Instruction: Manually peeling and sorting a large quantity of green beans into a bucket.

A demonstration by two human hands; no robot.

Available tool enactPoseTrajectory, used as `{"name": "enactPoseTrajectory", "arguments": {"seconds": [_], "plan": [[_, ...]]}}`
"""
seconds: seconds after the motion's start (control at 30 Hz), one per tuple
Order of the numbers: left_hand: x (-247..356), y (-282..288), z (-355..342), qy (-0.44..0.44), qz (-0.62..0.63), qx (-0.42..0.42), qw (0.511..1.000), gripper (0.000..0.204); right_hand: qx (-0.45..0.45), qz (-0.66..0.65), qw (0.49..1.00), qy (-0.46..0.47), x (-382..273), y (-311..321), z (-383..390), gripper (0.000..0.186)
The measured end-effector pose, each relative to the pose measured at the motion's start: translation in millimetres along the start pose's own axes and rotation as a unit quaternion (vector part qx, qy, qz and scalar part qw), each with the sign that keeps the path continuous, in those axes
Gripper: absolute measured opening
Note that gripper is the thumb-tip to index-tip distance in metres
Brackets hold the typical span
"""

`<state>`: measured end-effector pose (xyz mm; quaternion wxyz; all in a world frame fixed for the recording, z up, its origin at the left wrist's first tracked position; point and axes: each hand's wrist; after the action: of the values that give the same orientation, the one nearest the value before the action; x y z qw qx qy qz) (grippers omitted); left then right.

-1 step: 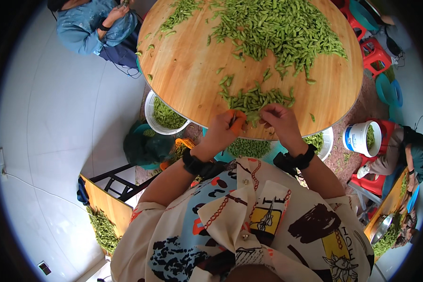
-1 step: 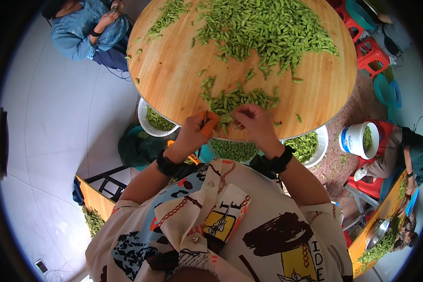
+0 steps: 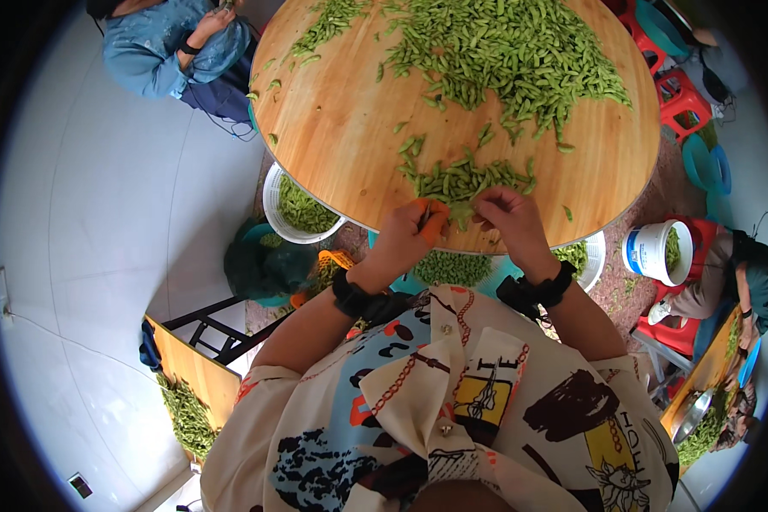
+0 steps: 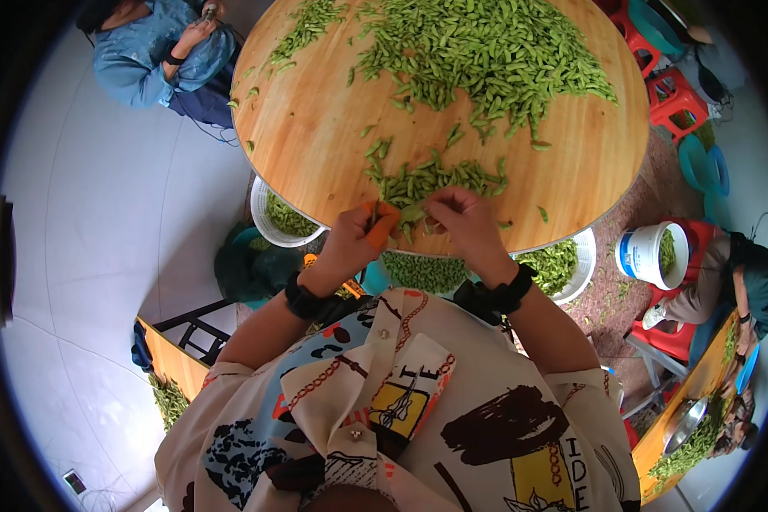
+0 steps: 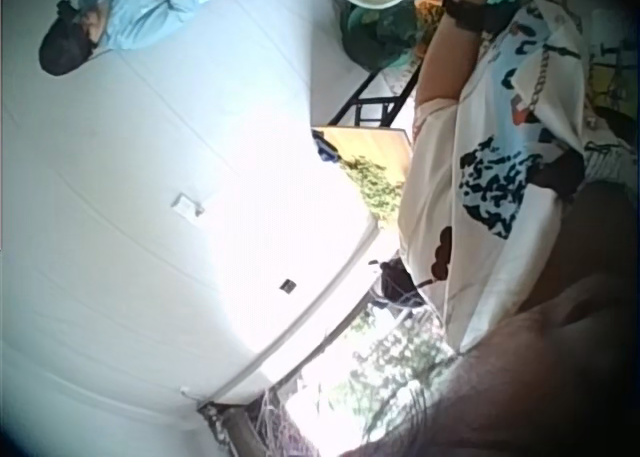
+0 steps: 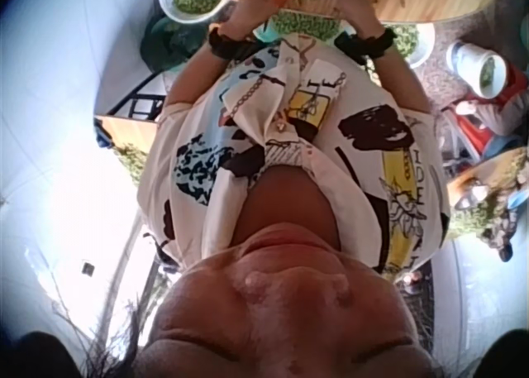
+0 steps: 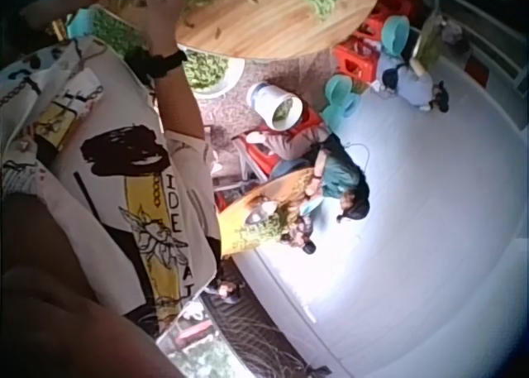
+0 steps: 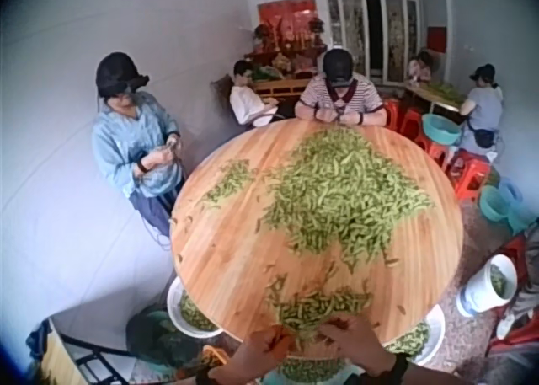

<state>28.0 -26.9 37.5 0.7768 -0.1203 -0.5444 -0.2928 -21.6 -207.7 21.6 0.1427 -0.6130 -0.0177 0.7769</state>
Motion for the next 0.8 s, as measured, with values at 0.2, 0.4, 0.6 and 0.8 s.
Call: {"name": "enactPoseTrajectory", "arguments": {"seconds": [0.2, 0.4, 0.6, 0.8], "plan": [[8.3, -4.4, 3.5, -0.066, -0.045, 0.020, 0.997, 0.017, 0.031, 0.041, 0.998, 0.044, 4.8, -1.6, -6.5, 0.012], [6.3, -8.0, 0.5, -0.082, -0.077, 0.043, 0.993, 0.018, 0.002, 0.021, 0.999, 0.037, -1.9, -23.4, -4.0, 0.012], [12.8, 4.1, 0.7, 0.053, 0.059, -0.068, 0.995, 0.014, -0.053, -0.020, 0.998, -0.025, -3.0, -15.4, -4.7, 0.010], [-32.9, 9.0, -0.6, 0.128, -0.090, -0.164, 0.974, 0.020, -0.054, 0.057, 0.993, -0.089, 3.5, 36.3, 25.0, 0.016]]}}
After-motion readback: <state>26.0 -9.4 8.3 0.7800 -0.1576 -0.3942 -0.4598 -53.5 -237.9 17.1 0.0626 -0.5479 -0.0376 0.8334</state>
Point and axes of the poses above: each hand's wrist, its own z-axis away from the middle knuckle, its own y-axis out of the back of the hand, x = y × z, and after that the axes turned 5 degrees about y, right-handed
